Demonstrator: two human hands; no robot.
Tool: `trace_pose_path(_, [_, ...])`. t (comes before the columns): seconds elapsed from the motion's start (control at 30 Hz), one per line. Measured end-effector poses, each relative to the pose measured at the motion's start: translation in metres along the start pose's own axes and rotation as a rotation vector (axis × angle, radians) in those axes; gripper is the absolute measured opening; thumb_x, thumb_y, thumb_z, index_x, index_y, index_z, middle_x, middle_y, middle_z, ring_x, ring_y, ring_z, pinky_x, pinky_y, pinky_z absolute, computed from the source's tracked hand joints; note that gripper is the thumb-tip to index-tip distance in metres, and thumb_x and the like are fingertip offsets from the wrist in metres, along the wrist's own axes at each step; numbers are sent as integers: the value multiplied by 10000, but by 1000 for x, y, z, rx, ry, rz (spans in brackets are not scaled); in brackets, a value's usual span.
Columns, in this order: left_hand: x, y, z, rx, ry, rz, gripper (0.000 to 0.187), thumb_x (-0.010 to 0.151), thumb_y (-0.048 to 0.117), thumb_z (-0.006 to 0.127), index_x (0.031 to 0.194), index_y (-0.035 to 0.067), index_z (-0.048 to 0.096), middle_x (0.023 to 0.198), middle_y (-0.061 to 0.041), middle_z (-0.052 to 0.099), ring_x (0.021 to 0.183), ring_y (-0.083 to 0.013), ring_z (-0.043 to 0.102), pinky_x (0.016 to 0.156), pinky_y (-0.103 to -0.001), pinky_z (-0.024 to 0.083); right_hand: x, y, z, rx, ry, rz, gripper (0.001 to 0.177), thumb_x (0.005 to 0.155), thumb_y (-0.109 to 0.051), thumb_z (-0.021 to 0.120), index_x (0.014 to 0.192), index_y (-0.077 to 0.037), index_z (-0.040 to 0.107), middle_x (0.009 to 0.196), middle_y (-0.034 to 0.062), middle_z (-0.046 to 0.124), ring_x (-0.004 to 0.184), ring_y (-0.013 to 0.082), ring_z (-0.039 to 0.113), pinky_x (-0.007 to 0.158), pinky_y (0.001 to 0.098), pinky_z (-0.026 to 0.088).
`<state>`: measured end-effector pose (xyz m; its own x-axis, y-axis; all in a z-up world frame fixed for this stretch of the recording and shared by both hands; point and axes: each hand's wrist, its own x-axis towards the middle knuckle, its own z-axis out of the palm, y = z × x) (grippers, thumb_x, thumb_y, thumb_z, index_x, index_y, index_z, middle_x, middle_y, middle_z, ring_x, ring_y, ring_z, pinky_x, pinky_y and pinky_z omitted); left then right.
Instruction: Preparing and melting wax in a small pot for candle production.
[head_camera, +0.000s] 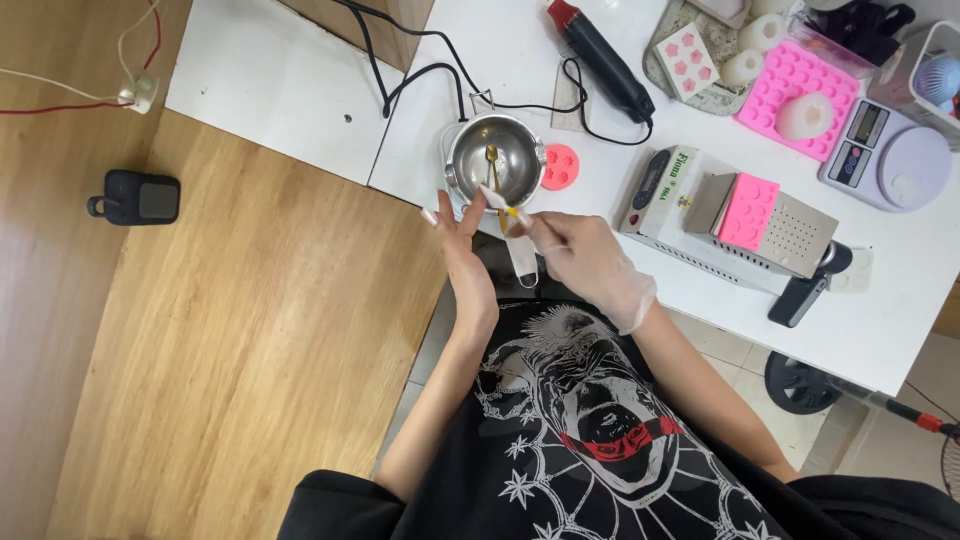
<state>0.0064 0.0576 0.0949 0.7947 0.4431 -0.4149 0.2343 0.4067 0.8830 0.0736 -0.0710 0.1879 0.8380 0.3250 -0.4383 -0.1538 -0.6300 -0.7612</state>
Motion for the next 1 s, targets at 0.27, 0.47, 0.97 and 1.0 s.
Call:
trace_pose_path(0.27, [15,14,-4,-114,-21,-18,899,1016,678,127,1346,50,678,1705,-183,211,1617,-229,27,1235,-461,-82,41,40,11,-150,49,-162,344,1053,-311,525,1039,-100,797,528,80,559,464,144,523,549,337,440])
trace_pose_path(0.47, [30,5,-13,-110,-16,-13,624,1063,533,298,1339,118,673,1709,-164,254,1614,-231,29,1257,-469,-30,23,11,3,-157,-25,-88,321,1004,-351,564,1064,-143,800,558,203,564,488,347,553,566,445,477])
trace_pose_path(0.97, [44,49,18,1142,48,659,321,1042,159,601,1327,27,668,1267,-108,696,1111,-270,677,1223,-540,297,-36,71,-64,-225,145,-44,315,996,-357,592,1067,-109,773,714,165,697,659,343,676,659,459,518])
trace_pose_path(1.0, [38,52,28,1139,43,670,321,1042,159,601,1327,27,668,1267,-108,696,1111,-270,677,1223,-540,297,-42,79,-74,-224,156,-46,315,996,-357,592,1067,-109,773,714,165,697,659,343,676,659,459,518])
